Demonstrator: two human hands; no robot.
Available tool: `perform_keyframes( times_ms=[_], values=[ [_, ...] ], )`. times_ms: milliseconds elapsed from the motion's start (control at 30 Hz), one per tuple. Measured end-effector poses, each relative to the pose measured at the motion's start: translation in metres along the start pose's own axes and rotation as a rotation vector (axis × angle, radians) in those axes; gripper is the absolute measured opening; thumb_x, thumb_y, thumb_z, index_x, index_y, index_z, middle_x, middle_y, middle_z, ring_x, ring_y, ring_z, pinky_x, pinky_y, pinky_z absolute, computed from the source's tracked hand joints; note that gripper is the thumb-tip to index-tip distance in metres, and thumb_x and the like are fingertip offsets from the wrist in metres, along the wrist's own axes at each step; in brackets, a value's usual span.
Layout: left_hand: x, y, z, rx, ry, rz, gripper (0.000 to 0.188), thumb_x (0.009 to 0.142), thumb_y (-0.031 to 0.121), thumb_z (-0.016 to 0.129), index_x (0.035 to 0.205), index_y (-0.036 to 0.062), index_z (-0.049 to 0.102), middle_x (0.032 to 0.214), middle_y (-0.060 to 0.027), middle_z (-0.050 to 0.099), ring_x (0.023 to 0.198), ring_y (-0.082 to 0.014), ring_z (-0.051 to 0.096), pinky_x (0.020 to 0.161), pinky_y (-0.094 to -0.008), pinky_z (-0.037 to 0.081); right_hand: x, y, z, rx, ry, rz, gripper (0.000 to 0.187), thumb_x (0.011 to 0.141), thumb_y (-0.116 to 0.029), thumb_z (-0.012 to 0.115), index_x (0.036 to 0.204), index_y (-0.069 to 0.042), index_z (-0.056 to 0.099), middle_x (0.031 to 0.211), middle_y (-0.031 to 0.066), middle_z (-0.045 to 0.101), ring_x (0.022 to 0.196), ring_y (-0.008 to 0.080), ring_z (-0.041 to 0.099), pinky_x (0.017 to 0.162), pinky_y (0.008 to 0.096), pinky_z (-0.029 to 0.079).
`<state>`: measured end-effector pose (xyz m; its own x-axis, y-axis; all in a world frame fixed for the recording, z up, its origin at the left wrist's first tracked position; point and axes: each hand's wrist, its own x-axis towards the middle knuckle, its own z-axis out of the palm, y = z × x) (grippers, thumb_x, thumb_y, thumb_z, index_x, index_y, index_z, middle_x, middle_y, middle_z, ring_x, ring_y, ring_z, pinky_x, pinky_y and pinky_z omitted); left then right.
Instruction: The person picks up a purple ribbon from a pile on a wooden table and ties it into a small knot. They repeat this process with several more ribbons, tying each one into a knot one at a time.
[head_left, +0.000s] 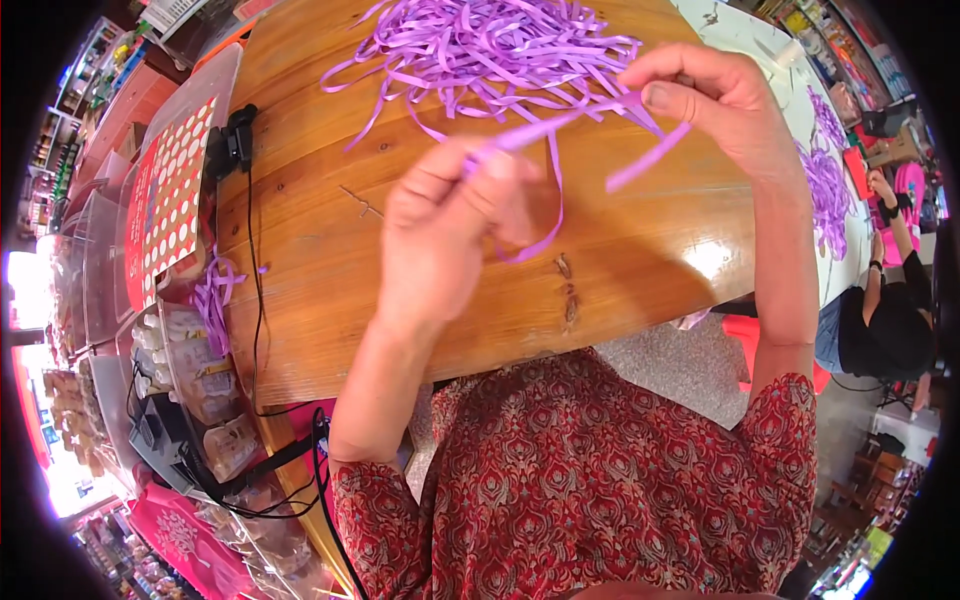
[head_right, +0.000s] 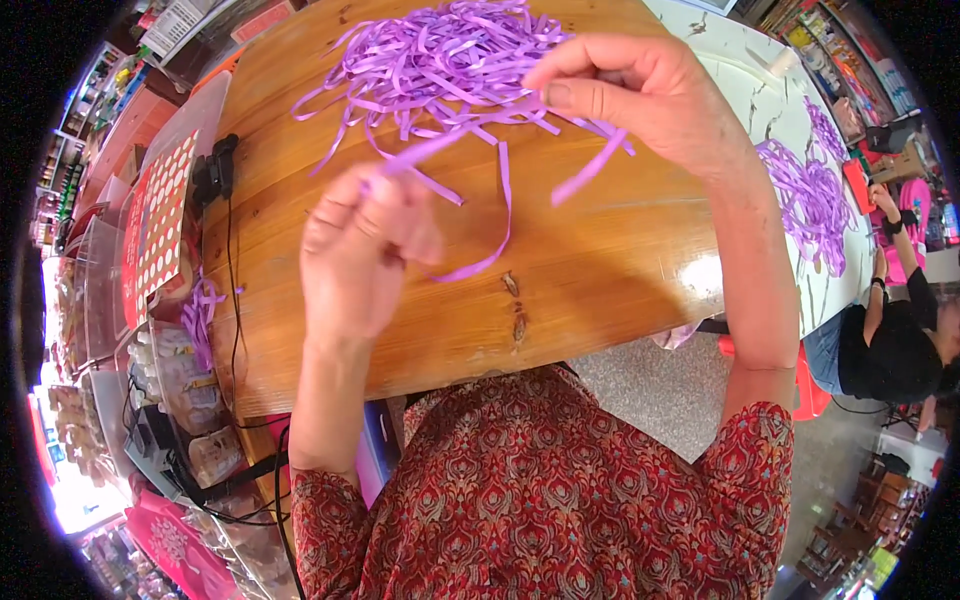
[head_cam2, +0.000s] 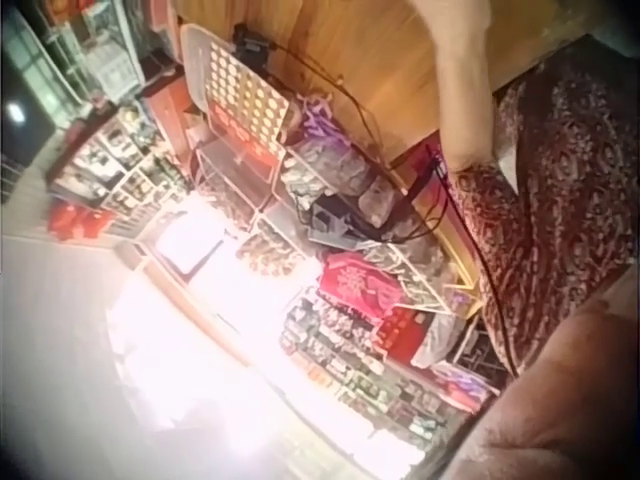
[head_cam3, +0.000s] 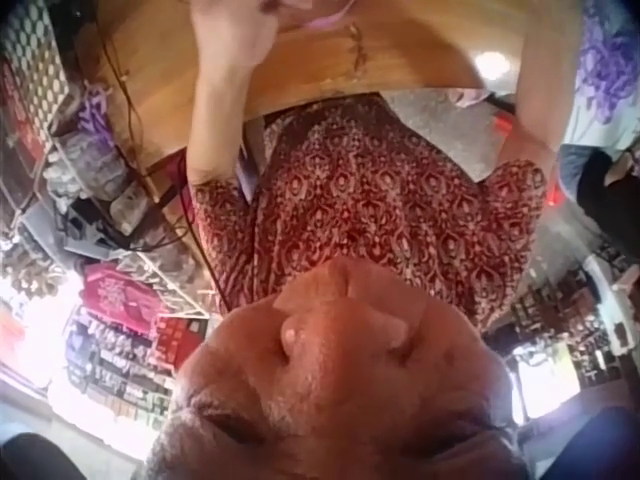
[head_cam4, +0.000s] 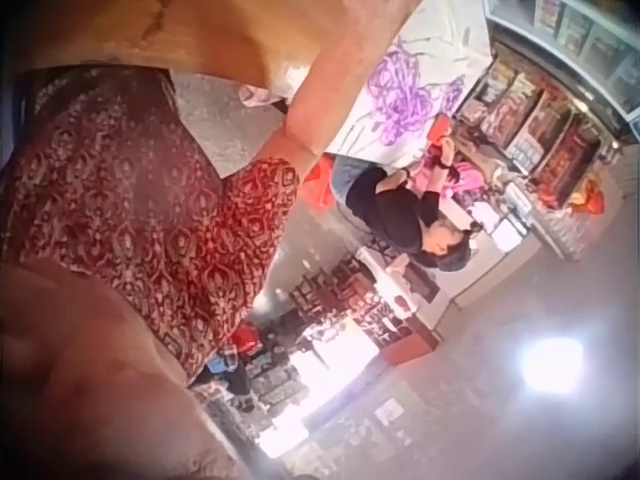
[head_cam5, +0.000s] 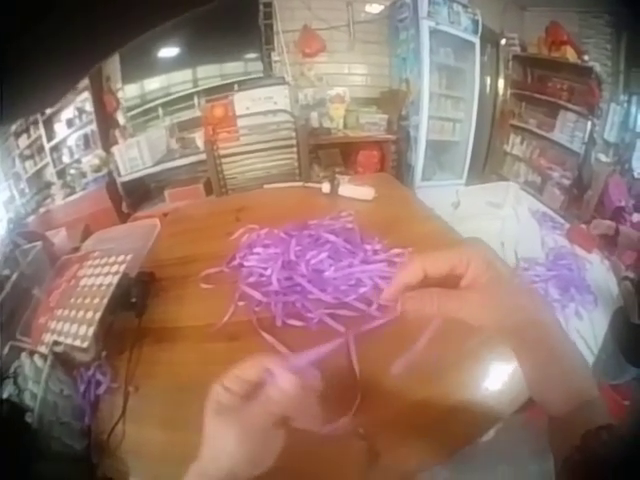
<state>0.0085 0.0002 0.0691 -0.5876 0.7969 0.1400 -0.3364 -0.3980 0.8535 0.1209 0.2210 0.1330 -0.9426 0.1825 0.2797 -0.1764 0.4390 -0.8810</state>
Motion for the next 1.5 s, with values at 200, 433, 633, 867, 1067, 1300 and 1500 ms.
perform_keyframes(
  times_ms=[200, 433, 633, 867, 1067, 1300, 1500],
  values=[
    [-0.004, 0.004, -0.045, -0.220, 0.111, -0.157, 0.026, 0.091, 0.023, 0.056, 0.086, -0.0012, 0.060, 0.059, 0.0061, 0.039, 0.050, -0.0023, 0.029, 0.045, -0.0196, 0.022, -0.030, 0.035, -0.025, -0.163, 0.065, 0.291, 0.015, 0.085, -0.009, 0.061, 0.097, -0.001, 0.065, 0.083, -0.0012, 0.061, 0.074, 0.0040, 0.052, 0.068, 0.0177, 0.042],
    [-0.013, -0.004, -0.084, 1.204, 0.345, 0.206, 0.022, 0.087, 0.013, 0.059, 0.101, -0.0043, 0.058, 0.075, -0.0040, 0.053, 0.066, -0.0136, 0.050, 0.058, -0.0248, 0.040, -0.064, 0.070, -0.036, -0.187, 0.135, 0.287, 0.011, 0.083, -0.004, 0.062, 0.094, -0.002, 0.066, 0.081, -0.0011, 0.061, 0.073, 0.0043, 0.053, 0.062, 0.0194, 0.040],
    [0.002, -0.029, -0.004, 1.248, 0.015, 0.466, 0.037, 0.080, 0.003, 0.061, 0.117, 0.0004, 0.054, 0.114, -0.0200, 0.054, 0.112, -0.0351, 0.049, 0.098, -0.0420, 0.036, -0.049, 0.060, 0.035, -0.382, 0.007, -0.083, 0.010, 0.079, -0.005, 0.066, 0.089, -0.004, 0.066, 0.078, 0.0043, 0.061, 0.067, 0.0130, 0.057, 0.058, 0.0237, 0.043],
    [0.008, -0.055, 0.022, 0.309, 0.047, -0.242, 0.015, 0.089, 0.004, 0.056, 0.103, 0.0004, 0.060, 0.092, 0.0010, 0.059, 0.084, -0.0047, 0.051, 0.074, -0.0210, 0.043, -0.045, 0.053, 0.051, -0.564, 0.183, -0.443, 0.019, 0.070, -0.010, 0.073, 0.086, -0.005, 0.064, 0.075, 0.0057, 0.058, 0.064, 0.0217, 0.058, 0.053, 0.0315, 0.046],
    [0.004, -0.062, 0.004, 0.536, 0.009, -0.120, 0.010, 0.086, 0.002, 0.060, 0.095, 0.0005, 0.061, 0.083, 0.0039, 0.057, 0.072, -0.0024, 0.046, 0.066, -0.0180, 0.039, -0.048, 0.064, 0.046, -0.596, 0.081, -0.453, 0.025, 0.066, -0.006, 0.075, 0.089, -0.005, 0.066, 0.076, 0.0058, 0.058, 0.065, 0.0208, 0.058, 0.053, 0.0317, 0.046],
    [0.013, -0.052, 0.005, 0.377, 0.163, -0.183, 0.003, 0.083, 0.005, 0.064, 0.085, 0.0026, 0.064, 0.071, 0.0066, 0.052, 0.066, -0.0022, 0.044, 0.061, -0.0179, 0.037, -0.035, 0.058, 0.040, -0.601, 0.228, -0.505, 0.032, 0.067, -0.007, 0.074, 0.098, -0.004, 0.066, 0.092, 0.0087, 0.061, 0.073, 0.0228, 0.057, 0.064, 0.0320, 0.047],
    [0.014, -0.051, 0.006, 0.157, 0.094, -0.259, 0.007, 0.085, 0.002, 0.060, 0.090, -0.0003, 0.064, 0.082, 0.0025, 0.061, 0.076, -0.0041, 0.052, 0.070, -0.0187, 0.042, -0.029, 0.053, 0.059, -0.809, 0.084, -0.610, 0.033, 0.066, -0.011, 0.069, 0.098, -0.004, 0.067, 0.095, 0.0061, 0.061, 0.079, 0.0207, 0.055, 0.070, 0.0310, 0.044]
  ],
)
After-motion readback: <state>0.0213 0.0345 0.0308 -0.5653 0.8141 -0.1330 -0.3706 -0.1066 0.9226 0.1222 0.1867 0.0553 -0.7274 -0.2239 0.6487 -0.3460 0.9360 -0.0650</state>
